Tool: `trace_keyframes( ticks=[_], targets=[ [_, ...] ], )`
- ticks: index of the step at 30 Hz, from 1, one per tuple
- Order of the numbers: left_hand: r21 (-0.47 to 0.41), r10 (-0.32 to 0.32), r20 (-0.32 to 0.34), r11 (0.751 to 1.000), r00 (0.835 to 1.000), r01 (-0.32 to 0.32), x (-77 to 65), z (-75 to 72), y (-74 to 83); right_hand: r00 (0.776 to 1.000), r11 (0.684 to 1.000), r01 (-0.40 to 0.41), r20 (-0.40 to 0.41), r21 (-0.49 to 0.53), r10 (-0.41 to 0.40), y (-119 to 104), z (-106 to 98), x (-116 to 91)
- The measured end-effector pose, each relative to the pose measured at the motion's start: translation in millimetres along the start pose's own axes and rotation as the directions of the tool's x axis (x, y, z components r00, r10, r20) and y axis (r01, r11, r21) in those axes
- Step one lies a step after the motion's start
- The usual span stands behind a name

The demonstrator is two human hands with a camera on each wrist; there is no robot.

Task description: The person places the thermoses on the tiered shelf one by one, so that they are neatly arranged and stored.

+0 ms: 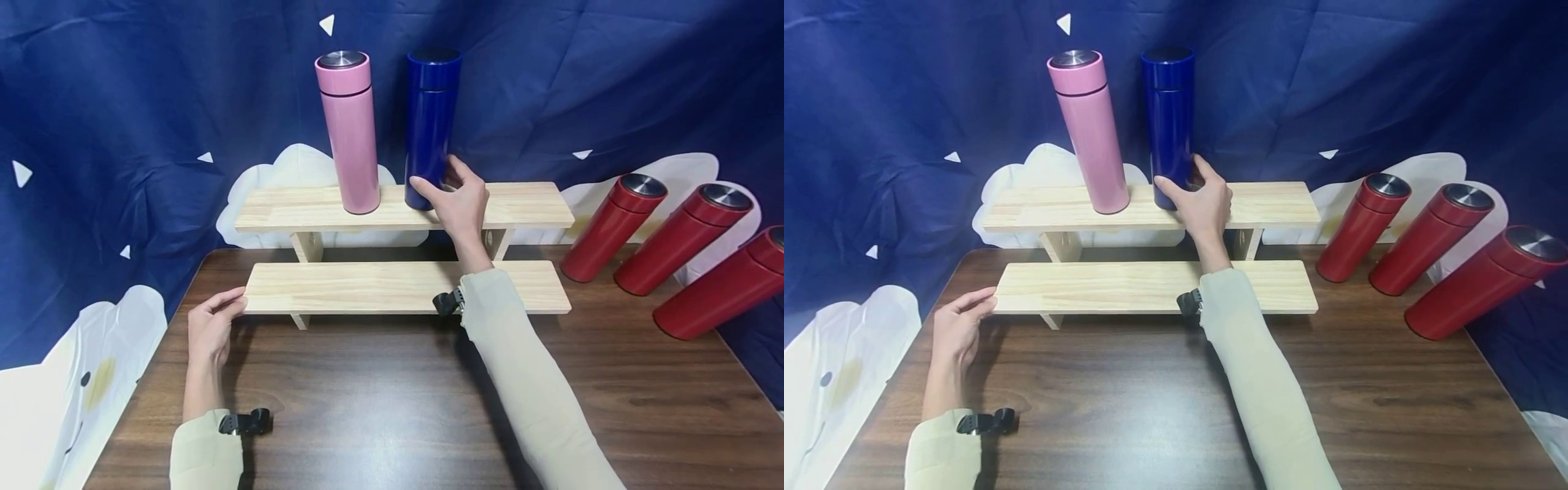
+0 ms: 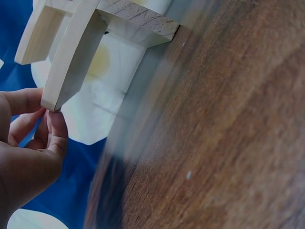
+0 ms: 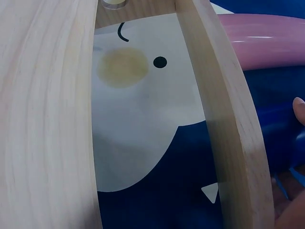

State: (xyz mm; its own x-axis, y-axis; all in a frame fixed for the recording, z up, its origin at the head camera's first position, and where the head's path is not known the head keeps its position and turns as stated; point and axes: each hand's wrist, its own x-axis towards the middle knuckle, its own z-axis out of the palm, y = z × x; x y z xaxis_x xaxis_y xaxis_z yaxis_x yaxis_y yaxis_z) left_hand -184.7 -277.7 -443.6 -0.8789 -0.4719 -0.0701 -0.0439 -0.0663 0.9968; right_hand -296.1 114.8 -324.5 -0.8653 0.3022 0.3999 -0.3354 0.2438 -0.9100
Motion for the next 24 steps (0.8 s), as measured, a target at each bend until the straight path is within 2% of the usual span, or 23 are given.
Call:
trace_keyframes(
  ticks=[6, 14, 24],
  targets=[
    [-0.013, -0.001, -0.002, 1.0, 1.0, 0.001, 0.6, 0.1, 1.0, 1.0, 1.0, 0.021, 0.004, -0.017, -0.021, -0.1, -0.6, -0.6],
    [0.01, -0.013, -0.015, 1.0, 1.0, 0.014, 0.3, -0.8, 0.3, 1.0, 1.0, 0.0, 0.01, -0.022, 0.0, 0.5, -0.6, -1.4],
    [-0.006, -0.012, -0.009, 1.0, 1.0, 0.012, 1.3, -0.4, -1.0, 1.0, 1.0, 0.012, 0.008, -0.021, -0.012, 1.0, -1.8, -0.6]
  ],
)
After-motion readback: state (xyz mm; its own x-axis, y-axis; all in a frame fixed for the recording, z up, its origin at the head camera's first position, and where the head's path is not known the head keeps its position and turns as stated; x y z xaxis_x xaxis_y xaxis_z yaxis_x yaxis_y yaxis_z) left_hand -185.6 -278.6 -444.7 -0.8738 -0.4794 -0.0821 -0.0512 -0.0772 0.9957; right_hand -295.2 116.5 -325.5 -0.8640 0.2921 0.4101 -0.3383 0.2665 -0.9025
